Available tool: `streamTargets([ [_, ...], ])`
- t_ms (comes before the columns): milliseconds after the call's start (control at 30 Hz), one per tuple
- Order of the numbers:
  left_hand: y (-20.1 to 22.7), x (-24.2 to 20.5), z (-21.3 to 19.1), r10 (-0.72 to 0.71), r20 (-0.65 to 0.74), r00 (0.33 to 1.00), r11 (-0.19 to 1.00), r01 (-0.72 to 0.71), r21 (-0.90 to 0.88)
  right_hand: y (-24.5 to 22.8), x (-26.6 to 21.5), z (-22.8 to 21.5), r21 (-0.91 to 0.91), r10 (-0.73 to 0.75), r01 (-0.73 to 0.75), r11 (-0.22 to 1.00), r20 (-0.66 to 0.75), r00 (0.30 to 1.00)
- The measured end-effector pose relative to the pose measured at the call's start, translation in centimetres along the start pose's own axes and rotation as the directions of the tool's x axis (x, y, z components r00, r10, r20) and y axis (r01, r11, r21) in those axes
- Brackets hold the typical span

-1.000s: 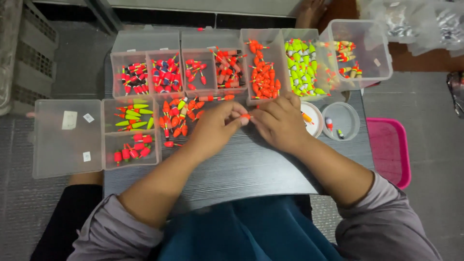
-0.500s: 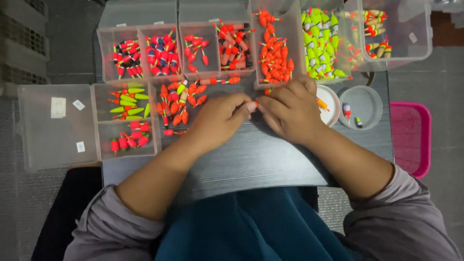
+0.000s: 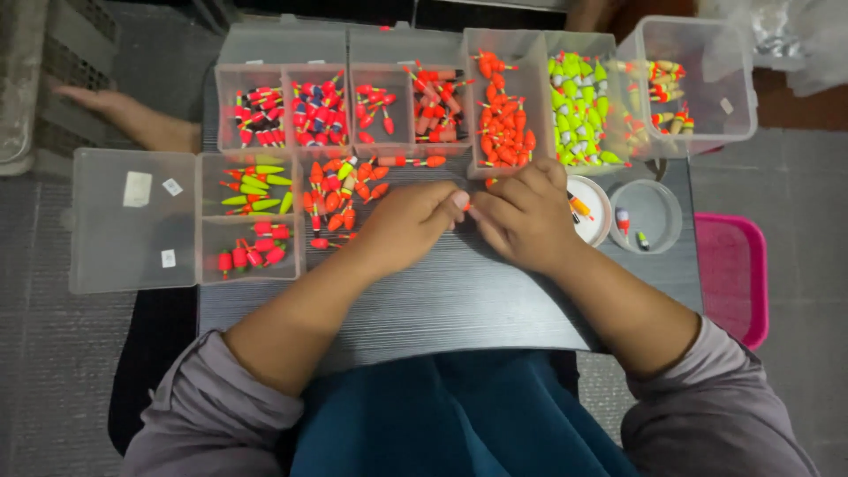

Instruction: Assembling fishing floats by inserting stems into float bodies and sorting them into containers.

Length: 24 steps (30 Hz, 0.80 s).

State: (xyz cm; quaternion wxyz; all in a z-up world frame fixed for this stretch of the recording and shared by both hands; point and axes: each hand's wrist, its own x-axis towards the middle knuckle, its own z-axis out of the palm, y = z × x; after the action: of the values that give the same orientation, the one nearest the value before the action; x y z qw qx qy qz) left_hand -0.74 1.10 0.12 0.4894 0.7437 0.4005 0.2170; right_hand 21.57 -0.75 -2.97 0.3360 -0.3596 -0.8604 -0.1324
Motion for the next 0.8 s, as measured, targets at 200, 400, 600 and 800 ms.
streamTargets([
  [200,0.6,-0.2,-0.4,-0.021,0.032,0.999,0.999,0.02,0.047,0.0,0.1,-0.4,0.042,0.011,-0.013,0.999,0.05,0.999],
  [400,0.8,-0.1,-0.1,-0.015,0.037,0.999,0.997,0.012,0.076,-0.2,-0.2,-0.7,0.046,0.027,-0.03,0.998,0.071,0.997],
  [600,0.7,-0.1,0.1,0.0,0.009,1.0,0.999,-0.001,0.053,-0.4,0.2,-0.8,0.064,0.068,-0.073,0.995,0.08,0.995],
  [800,-0.5,0.1,0.6,-0.025,-0.027,0.999,0.999,0.026,0.026,-0.1,-0.3,-0.8,-0.003,0.075,-0.075,0.997,0.059,0.995],
])
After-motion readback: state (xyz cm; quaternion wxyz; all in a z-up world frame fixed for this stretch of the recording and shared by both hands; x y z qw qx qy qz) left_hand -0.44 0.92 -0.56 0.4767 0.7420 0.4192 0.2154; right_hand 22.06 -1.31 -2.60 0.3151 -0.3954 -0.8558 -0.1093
